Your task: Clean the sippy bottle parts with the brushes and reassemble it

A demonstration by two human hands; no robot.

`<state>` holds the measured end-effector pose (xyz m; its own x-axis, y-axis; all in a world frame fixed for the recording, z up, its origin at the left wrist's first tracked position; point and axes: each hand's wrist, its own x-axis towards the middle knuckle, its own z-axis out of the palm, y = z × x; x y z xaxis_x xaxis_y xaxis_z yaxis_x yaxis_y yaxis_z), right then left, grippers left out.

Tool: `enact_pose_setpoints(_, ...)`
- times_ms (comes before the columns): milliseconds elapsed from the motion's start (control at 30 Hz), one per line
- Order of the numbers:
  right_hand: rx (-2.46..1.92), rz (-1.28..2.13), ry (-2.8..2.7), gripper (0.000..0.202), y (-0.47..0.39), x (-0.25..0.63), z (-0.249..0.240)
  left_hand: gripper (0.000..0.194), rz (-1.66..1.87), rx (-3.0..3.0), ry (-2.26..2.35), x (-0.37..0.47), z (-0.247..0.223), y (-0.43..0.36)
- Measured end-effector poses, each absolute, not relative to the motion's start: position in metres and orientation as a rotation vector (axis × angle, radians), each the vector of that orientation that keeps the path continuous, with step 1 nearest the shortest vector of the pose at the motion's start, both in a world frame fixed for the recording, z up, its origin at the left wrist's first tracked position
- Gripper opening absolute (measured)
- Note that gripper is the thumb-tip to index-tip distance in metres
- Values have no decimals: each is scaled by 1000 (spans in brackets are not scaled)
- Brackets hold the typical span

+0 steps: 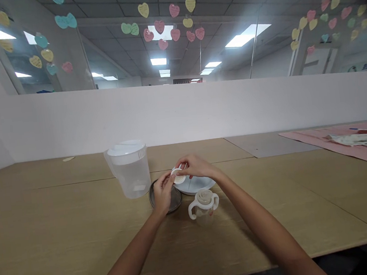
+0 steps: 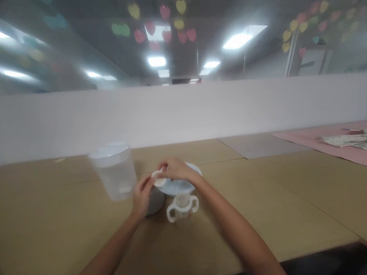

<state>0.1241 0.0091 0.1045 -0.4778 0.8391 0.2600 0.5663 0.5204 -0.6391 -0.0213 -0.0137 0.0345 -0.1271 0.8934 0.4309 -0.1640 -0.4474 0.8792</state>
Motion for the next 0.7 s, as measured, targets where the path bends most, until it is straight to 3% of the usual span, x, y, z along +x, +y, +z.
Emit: enact_pose_setpoints(700, -1173, 592, -2355, 30, 13, 121, 99, 19, 1624, 1331, 840, -19, 25, -10)
